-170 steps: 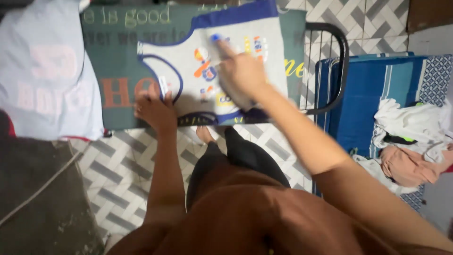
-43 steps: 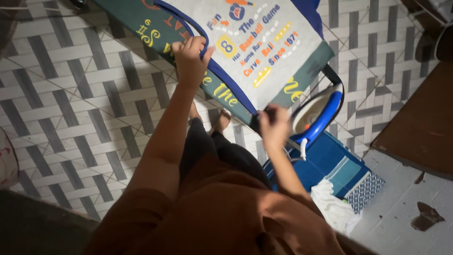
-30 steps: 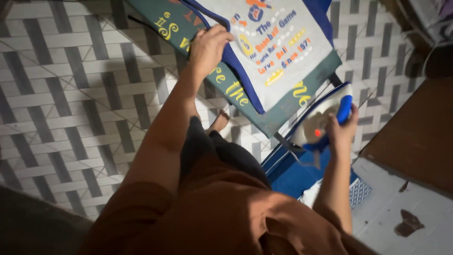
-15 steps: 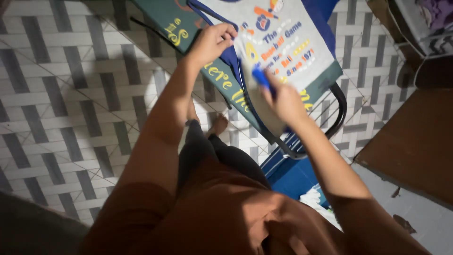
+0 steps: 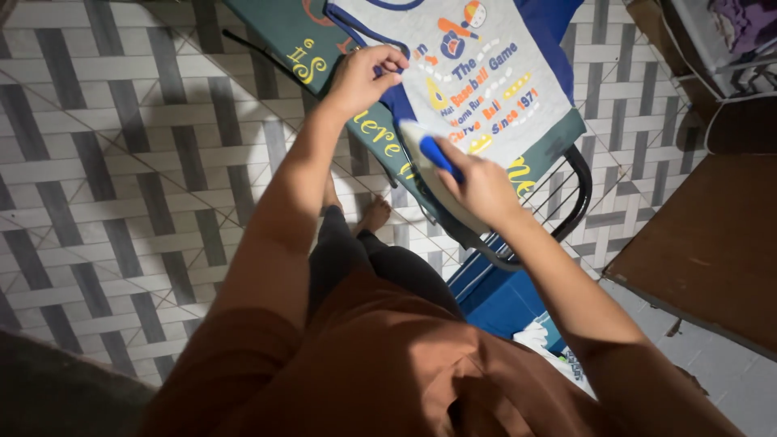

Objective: Ironing small items of clothing and placing them on hangers.

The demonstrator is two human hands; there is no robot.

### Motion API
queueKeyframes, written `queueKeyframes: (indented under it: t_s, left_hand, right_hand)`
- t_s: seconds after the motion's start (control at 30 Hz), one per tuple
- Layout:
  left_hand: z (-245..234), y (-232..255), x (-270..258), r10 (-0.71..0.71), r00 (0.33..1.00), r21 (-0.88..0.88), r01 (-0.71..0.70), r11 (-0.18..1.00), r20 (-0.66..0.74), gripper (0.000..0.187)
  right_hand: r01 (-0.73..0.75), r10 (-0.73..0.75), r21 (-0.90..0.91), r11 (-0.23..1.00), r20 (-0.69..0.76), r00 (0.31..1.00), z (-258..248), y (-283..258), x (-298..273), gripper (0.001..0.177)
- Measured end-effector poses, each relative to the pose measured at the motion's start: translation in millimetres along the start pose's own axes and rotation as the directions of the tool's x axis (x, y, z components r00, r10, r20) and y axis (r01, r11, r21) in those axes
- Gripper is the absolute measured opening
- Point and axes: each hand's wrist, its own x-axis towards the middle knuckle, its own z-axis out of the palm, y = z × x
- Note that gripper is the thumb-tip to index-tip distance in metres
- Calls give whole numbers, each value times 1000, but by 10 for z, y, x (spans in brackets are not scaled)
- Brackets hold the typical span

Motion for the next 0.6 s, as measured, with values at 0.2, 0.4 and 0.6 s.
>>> queueKeyframes:
  t_s: [0.2,0.4,0.6]
  left_hand:
    - [-179,-93,-5,-32,980,-196,71,978,196,42]
    - [-218,-59,-56,-22,993,1,22,1000,112,19]
    - [-182,327,-133,-130,983,128,113,985,131,31]
  right_hand:
    - [-131,128,-52,990,-63,990,166,-74,230,55]
    - [-107,109,-31,994,42,993,106,-118,195,56]
    - [-174,173,1,985,-135,976,259,-95,315,55]
